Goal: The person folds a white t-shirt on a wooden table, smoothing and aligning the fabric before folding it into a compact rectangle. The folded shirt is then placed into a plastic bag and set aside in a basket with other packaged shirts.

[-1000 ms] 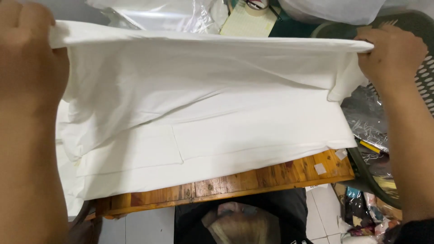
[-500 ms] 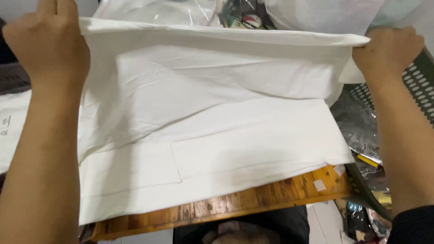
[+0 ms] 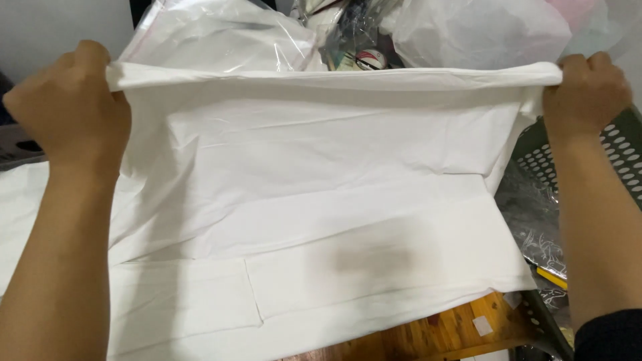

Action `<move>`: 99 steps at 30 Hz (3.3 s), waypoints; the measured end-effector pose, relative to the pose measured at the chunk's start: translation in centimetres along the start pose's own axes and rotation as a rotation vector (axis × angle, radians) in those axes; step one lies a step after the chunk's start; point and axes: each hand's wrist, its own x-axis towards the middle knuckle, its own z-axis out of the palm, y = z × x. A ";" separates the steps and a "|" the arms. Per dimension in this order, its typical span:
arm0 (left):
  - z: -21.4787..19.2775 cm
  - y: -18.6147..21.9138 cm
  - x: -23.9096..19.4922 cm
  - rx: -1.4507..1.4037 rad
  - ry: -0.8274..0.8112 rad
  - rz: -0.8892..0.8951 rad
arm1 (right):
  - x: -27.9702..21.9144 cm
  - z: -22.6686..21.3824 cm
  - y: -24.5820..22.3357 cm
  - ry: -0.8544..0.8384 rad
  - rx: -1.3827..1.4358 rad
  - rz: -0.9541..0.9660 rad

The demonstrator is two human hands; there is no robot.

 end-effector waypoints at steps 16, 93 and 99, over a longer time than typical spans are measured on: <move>-0.1 -15.0 -45.6 -1.097 -1.025 0.138 | -13.7 -7.5 8.0 -0.158 0.913 -0.341; -18.0 17.7 -11.0 -1.193 -0.471 0.524 | -12.4 -13.3 -2.2 -1.271 1.302 0.799; -18.0 17.8 -11.2 -1.308 -0.388 0.595 | -12.0 -15.0 -3.0 -0.822 1.756 0.189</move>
